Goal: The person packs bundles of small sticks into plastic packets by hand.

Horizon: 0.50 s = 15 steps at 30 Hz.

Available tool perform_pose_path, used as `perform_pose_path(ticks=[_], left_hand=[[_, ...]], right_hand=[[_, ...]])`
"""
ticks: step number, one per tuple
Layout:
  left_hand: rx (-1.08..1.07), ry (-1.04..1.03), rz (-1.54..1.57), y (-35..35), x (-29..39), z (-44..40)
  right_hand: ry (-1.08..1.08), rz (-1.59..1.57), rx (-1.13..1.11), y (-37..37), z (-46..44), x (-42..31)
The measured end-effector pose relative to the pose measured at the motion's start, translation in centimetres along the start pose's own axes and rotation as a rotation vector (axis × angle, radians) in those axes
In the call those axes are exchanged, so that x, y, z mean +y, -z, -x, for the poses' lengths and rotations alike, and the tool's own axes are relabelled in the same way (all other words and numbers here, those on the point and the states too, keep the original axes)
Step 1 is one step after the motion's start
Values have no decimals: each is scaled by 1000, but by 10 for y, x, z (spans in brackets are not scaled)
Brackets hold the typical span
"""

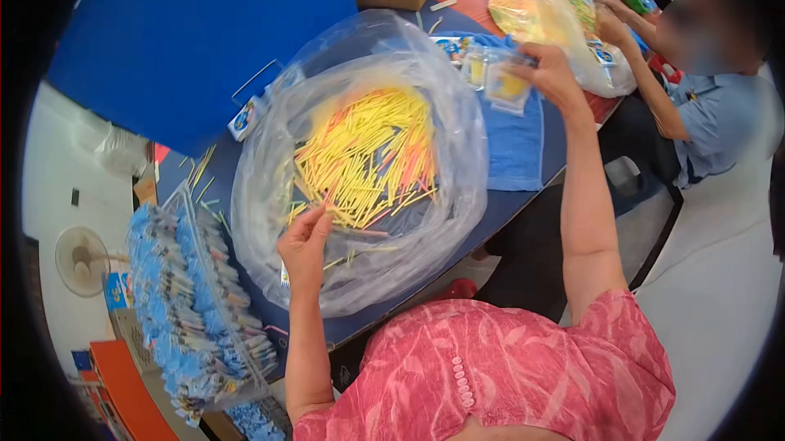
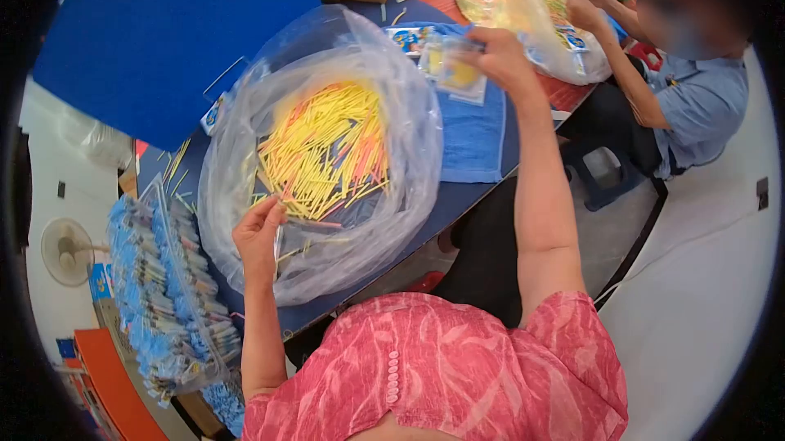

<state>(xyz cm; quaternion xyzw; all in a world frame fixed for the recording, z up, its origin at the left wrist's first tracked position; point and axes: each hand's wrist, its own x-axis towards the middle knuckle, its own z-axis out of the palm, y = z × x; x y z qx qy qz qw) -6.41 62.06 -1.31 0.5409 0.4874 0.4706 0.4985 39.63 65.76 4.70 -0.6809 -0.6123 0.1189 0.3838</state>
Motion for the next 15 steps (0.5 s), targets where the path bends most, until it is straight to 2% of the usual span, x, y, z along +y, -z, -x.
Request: perform_pose_path(ticks=[1,3,4,7,8,10,12,14,15], left_hand=[[15,-26,-62,11,-7,-2],[45,-41,-134,25,-10,2],[69,-63,-189,29,-10,4],[127,-104,-286,35,-13,4],[120,-111,-274,36,-17,5],[101,-130,-252,34,-22,5],[90,-152,-264,27,-20,5],[51,-196,-294,21,-16,6],[61,-195,-295,21,-13,6]], right_hand=[[10,-14,-23,-6,-3,18],[-54,293,-102,-24,-6,39],[-43,285,-116,-29,-6,32],[392,576,505,-31,-5,-11],[407,574,495,-37,-2,-30],[456,195,32,-62,9,-74],[509,272,-355,-112,29,-99],[819,258,-396,-161,42,-94],[828,254,-399,-169,46,-97]])
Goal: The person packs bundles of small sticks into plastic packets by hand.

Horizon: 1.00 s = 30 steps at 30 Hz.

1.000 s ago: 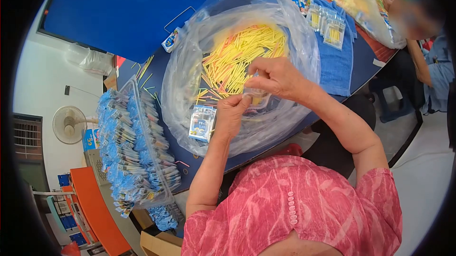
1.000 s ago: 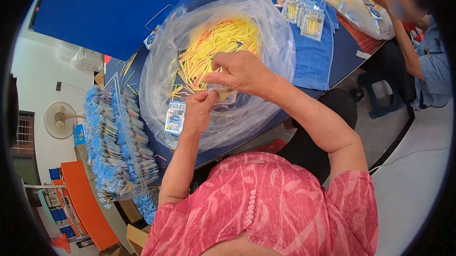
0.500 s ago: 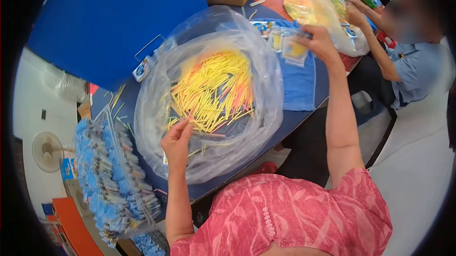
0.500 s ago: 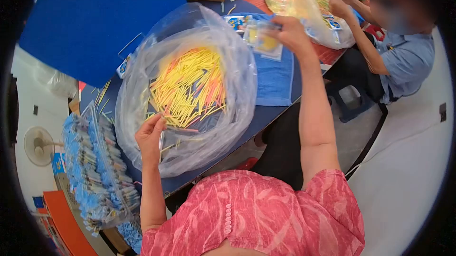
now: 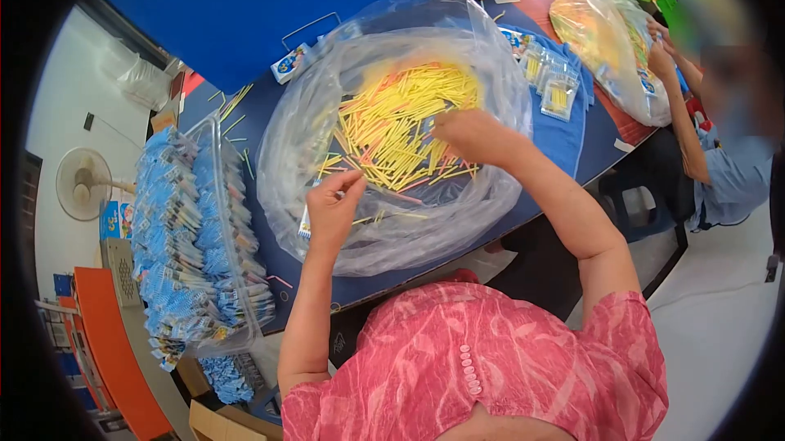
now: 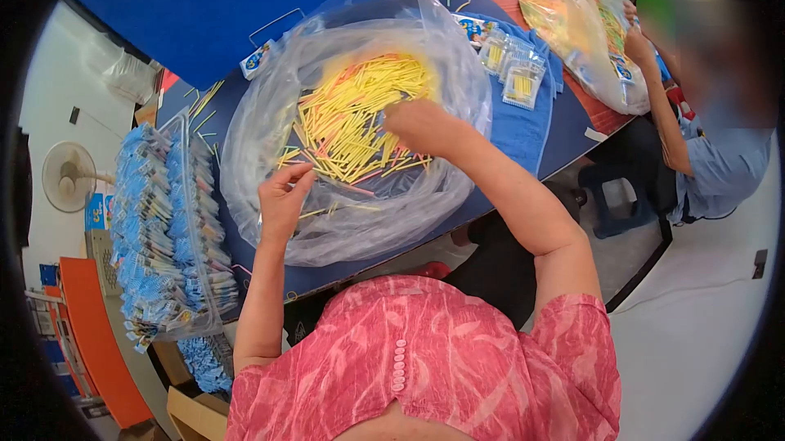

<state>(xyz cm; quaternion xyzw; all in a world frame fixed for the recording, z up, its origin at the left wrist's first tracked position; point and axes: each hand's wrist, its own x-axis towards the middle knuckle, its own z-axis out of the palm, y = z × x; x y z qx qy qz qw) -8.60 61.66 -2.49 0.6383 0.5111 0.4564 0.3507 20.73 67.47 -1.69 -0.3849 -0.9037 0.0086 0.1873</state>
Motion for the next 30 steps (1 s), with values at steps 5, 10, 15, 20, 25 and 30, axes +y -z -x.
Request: perform_pose_path(ticks=[5,10,15,20,25,30], left_hand=[[-77,15,-19,-4,6,6],[-102,22,72,-17,9,3],[-149,80,67,-40,18,-13],[-220,-196,66,-93,29,-42],[-502,102,583,-122,41,-42],[-429,220,517,-121,28,-49]], right_hand=[[107,37,-65,-20,-5,-10],[94,131,-148,-21,-19,-4],[-152,-94,-5,13,-27,6],[-638,-857,4,47,-19,-16],[-617,-1043,36,24,-6,-14],[-471,-667,133,18,-7,-20]])
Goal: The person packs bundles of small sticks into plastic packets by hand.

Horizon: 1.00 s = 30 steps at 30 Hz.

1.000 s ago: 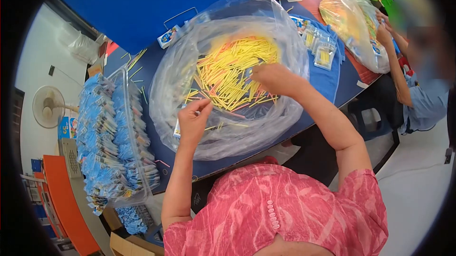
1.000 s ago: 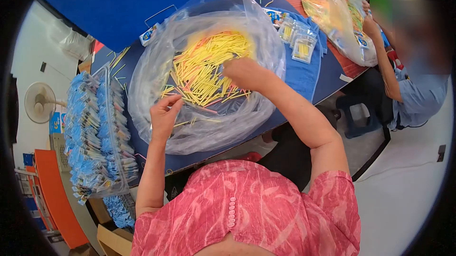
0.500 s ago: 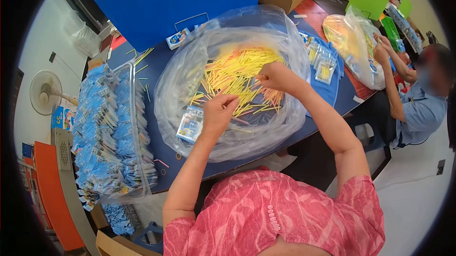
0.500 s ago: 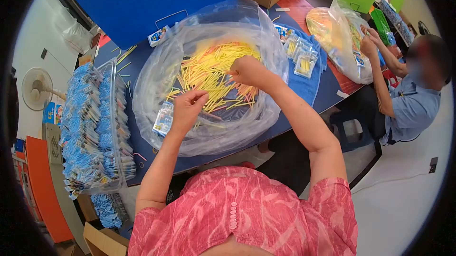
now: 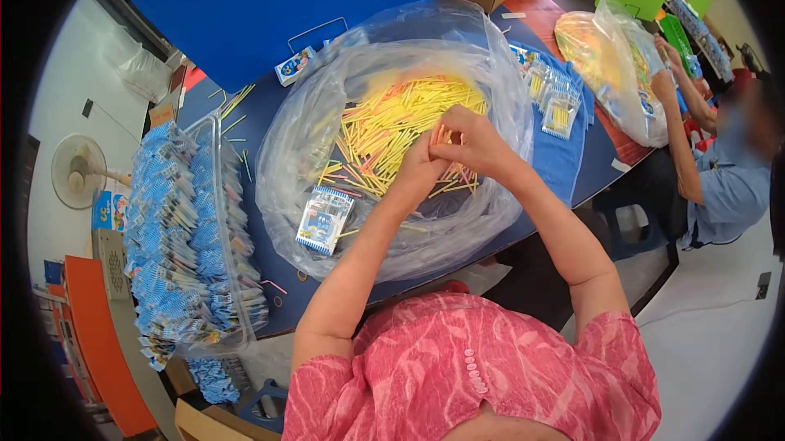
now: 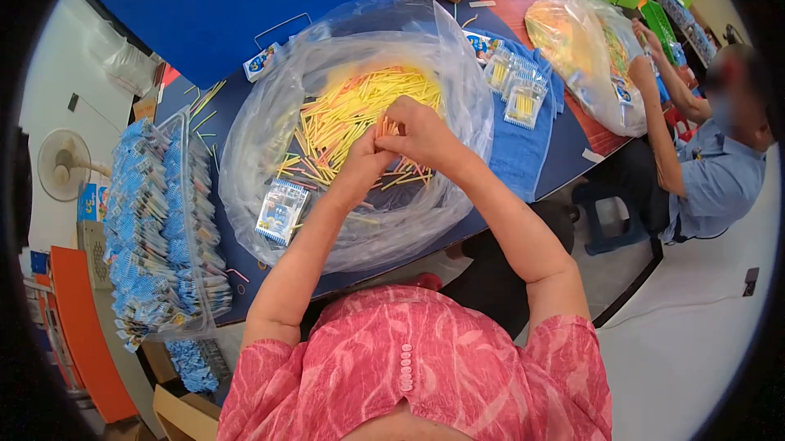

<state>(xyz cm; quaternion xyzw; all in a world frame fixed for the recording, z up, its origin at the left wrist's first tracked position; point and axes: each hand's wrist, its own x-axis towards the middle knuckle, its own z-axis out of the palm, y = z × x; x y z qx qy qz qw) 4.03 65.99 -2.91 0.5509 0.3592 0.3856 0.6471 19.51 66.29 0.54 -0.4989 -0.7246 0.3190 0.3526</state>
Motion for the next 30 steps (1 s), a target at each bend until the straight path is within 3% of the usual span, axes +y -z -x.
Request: perform_pose_path(ticks=[2,5,8,10,13,14,15,17,18,22,26,29,30], left_hand=[[-1,-1,-114,3,-3,0],[-42,78,-121,9,-4,2],[-103,241,-17,13,5,7],[19,250,-61,12,18,10],[147,244,-74,29,18,15],[213,229,-65,38,17,15],[279,212,-55,44,17,15],[257,250,14,48,20,19],[231,287,85,48,21,21],[211,293,191,44,9,23],[293,271,223,24,7,21],[292,191,299,1,4,15],[247,125,365,-6,0,14]], right_hand=[[71,142,56,-2,-2,-1],[472,63,95,-10,-1,9],[403,-25,38,-22,2,13],[364,-74,11,-23,3,13],[151,163,-47,0,-1,10],[153,163,-47,1,1,14],[197,369,-115,-1,4,22],[273,774,-250,-9,10,33],[271,773,-249,-12,10,35],[330,750,-109,-13,1,40],[194,613,-28,-5,-4,40],[-232,-106,-38,-4,-3,11],[-229,-109,-41,-10,0,8]])
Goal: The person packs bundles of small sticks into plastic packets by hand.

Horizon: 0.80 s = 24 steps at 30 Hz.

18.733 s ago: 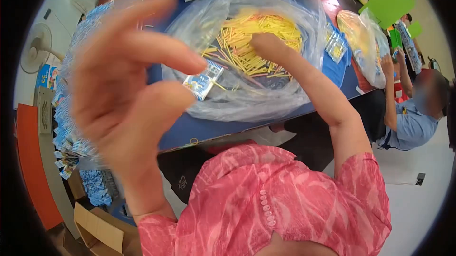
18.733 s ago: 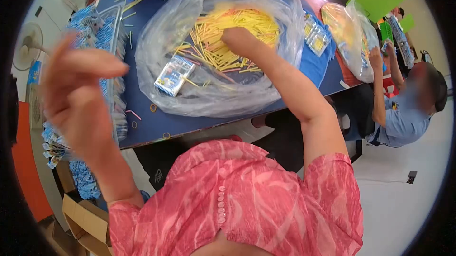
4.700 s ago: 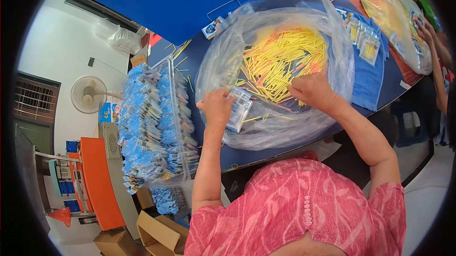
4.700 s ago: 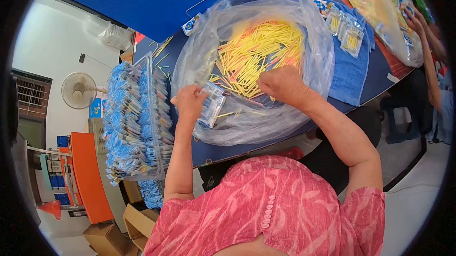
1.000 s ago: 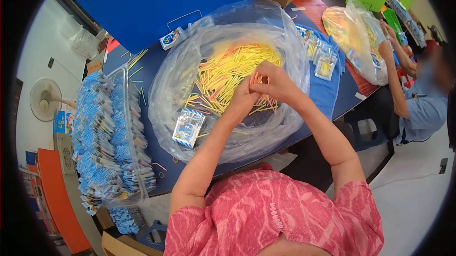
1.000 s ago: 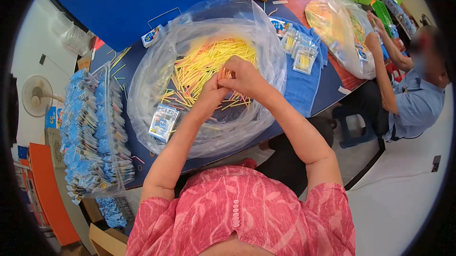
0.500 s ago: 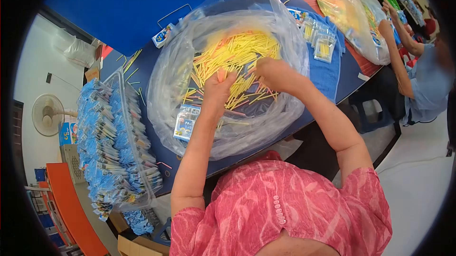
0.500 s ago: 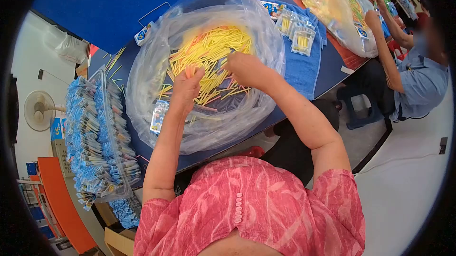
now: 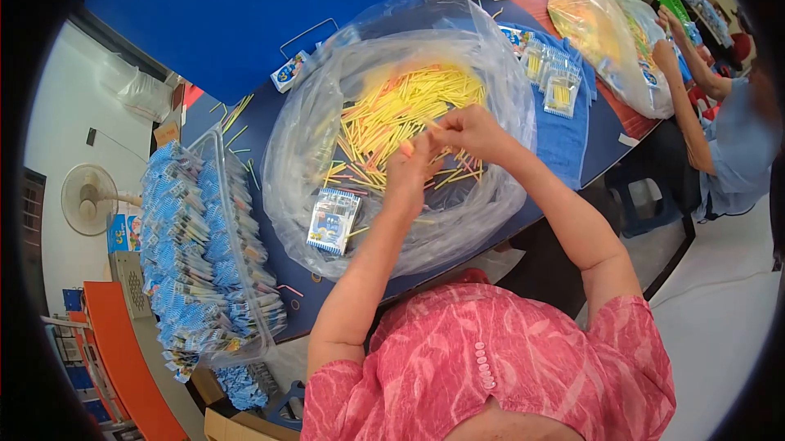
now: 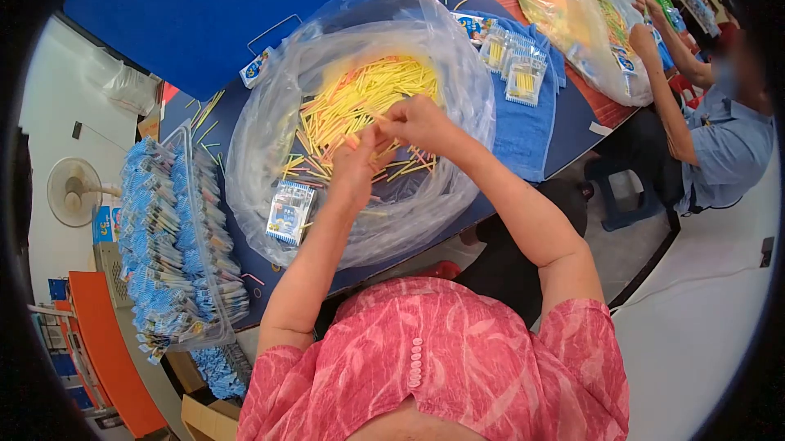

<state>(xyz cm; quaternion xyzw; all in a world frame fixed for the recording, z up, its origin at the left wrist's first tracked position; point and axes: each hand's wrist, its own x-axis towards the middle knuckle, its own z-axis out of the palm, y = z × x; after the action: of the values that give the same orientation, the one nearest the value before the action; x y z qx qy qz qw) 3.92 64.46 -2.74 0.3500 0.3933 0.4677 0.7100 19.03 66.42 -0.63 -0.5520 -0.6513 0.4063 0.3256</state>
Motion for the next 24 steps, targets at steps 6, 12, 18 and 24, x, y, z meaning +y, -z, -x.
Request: perform_pose_path(ticks=[6,12,18,24], left_hand=[[-128,30,228,6,-11,-9],[-183,241,464,2,14,0],[-199,283,336,3,0,2],[-260,279,143,0,11,12]], right_hand=[[300,275,-17,1,14,-15],[803,487,83,19,19,-23],[602,301,-223,11,19,-22],[662,121,-118,11,20,-19]])
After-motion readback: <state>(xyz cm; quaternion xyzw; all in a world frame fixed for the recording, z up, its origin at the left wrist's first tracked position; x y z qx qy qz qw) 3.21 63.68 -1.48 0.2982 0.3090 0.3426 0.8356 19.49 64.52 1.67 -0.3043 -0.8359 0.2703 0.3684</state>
